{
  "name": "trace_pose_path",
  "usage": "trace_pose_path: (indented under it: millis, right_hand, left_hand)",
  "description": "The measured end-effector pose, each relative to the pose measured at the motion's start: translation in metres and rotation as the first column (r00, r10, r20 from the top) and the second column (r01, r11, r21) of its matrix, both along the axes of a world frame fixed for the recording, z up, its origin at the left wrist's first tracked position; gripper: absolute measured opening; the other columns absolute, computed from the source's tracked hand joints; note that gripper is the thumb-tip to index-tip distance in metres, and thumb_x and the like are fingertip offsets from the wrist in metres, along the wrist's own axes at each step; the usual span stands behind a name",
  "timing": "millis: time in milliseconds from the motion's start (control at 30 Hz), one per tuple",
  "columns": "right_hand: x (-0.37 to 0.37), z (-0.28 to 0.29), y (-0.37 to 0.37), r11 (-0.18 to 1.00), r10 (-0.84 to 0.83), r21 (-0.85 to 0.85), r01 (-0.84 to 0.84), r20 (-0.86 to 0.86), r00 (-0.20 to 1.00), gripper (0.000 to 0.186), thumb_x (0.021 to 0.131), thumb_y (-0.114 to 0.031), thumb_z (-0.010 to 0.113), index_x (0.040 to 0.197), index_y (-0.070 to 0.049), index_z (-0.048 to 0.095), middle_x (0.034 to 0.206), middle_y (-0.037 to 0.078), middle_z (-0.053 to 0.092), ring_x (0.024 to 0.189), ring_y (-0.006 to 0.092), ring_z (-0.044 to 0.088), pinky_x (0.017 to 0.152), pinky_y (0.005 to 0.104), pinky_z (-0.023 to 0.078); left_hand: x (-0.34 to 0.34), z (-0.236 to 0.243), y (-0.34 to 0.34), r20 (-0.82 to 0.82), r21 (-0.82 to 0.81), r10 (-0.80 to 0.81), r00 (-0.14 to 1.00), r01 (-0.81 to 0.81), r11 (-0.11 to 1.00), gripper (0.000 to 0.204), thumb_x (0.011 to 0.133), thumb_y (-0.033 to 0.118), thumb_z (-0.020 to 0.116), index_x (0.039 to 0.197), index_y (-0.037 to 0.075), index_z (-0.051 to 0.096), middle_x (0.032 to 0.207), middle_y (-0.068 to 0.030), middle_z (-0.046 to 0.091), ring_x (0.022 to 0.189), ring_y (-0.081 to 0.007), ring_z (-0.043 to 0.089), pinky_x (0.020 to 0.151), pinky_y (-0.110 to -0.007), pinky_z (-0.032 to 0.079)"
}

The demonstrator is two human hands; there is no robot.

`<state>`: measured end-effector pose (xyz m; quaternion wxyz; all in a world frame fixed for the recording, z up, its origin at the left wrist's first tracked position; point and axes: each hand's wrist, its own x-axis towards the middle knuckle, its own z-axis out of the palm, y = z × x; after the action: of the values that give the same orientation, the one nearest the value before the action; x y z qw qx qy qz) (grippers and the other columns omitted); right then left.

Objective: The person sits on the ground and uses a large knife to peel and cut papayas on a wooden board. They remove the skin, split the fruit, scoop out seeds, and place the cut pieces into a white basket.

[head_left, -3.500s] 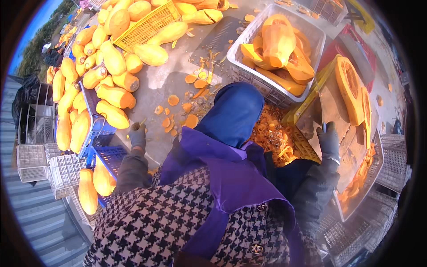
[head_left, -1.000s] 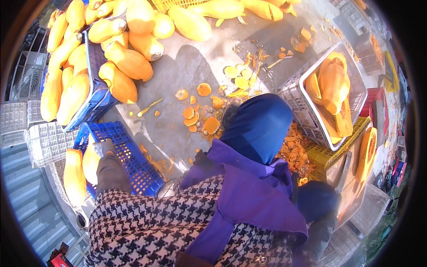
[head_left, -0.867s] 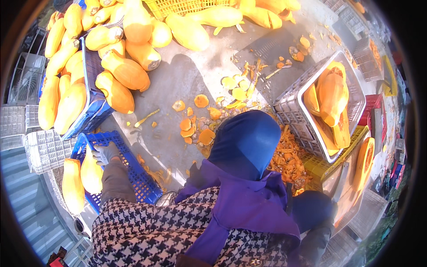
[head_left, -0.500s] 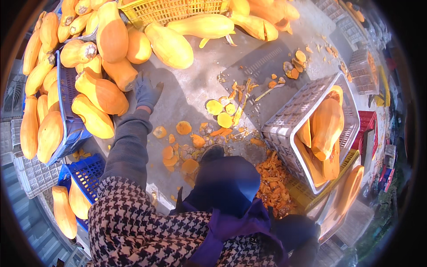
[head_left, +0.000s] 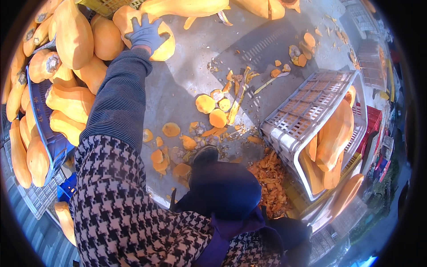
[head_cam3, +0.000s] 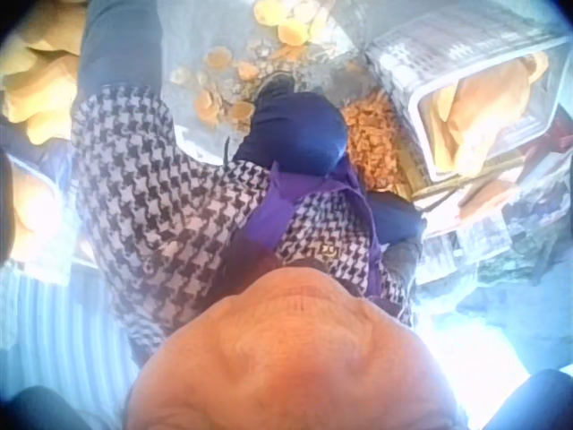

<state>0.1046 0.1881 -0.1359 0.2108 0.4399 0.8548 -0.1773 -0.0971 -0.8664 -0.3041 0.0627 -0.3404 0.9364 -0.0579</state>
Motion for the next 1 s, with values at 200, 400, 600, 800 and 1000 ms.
trace_pose_path:
  millis: [200, 400, 600, 800, 1000]
  right_hand:
    - [-0.009, -0.008, -0.010, 1.000, -0.018, 0.015, 0.018, -0.012, 1.000, 0.040, 0.083, -0.034, 0.065, 0.104, -0.001, 0.056, 0.099, 0.015, 0.064, 0.086, 0.0246, 0.061, 0.077, 0.0372, 0.048]
    - [-0.007, -0.015, -0.010, 1.000, -0.020, 0.014, 0.021, -0.033, 0.999, 0.040, 0.081, -0.034, 0.066, 0.103, -0.001, 0.056, 0.098, 0.015, 0.064, 0.085, 0.0248, 0.061, 0.076, 0.0374, 0.048]
    - [0.005, -0.010, -0.008, 0.999, -0.053, 0.012, 0.053, -0.049, 0.997, 0.040, 0.080, -0.034, 0.067, 0.101, -0.001, 0.055, 0.096, 0.015, 0.064, 0.084, 0.0250, 0.061, 0.075, 0.0375, 0.048]
    - [0.013, -0.009, -0.002, 0.998, -0.067, -0.004, 0.067, -0.047, 0.997, 0.040, 0.079, -0.034, 0.068, 0.099, -0.001, 0.054, 0.095, 0.015, 0.065, 0.083, 0.0251, 0.061, 0.074, 0.0376, 0.048]
    - [0.029, -0.014, 0.013, 0.997, -0.063, -0.052, 0.059, -0.097, 0.993, 0.040, 0.078, -0.034, 0.069, 0.097, -0.002, 0.054, 0.093, 0.015, 0.065, 0.082, 0.0253, 0.061, 0.074, 0.0377, 0.049]
  left_hand:
    - [0.112, 0.007, -0.005, -0.206, -0.038, -0.271, 0.940, 0.269, 0.962, 0.070, 0.074, 0.040, 0.073, 0.137, 0.026, 0.044, 0.147, -0.0110, 0.031, 0.130, -0.0410, 0.032, 0.101, -0.051, 0.036]
    - [0.100, 0.007, -0.064, -0.507, 0.336, 0.126, 0.853, 0.062, 0.940, 0.085, 0.071, 0.049, 0.075, 0.136, 0.004, 0.043, 0.126, -0.0199, 0.055, 0.117, -0.0361, 0.052, 0.101, -0.038, 0.039]
    - [0.013, -0.010, -0.114, -0.133, 0.644, 0.646, 0.752, -0.429, 0.633, 0.128, 0.049, 0.069, 0.079, 0.138, -0.011, 0.033, 0.138, -0.0257, 0.044, 0.127, -0.0329, 0.047, 0.104, -0.037, 0.040]
    - [0.017, -0.012, -0.123, -0.214, 0.742, 0.516, 0.830, -0.206, 0.639, 0.107, 0.055, 0.054, 0.084, 0.132, -0.008, 0.043, 0.127, -0.0197, 0.056, 0.114, -0.0272, 0.056, 0.097, -0.034, 0.045]
    - [0.003, -0.010, -0.017, -0.344, 0.309, -0.136, 0.929, 0.249, 0.918, 0.090, 0.060, 0.042, 0.081, 0.136, 0.014, 0.042, 0.131, -0.0147, 0.049, 0.124, -0.0286, 0.046, 0.101, -0.044, 0.039]
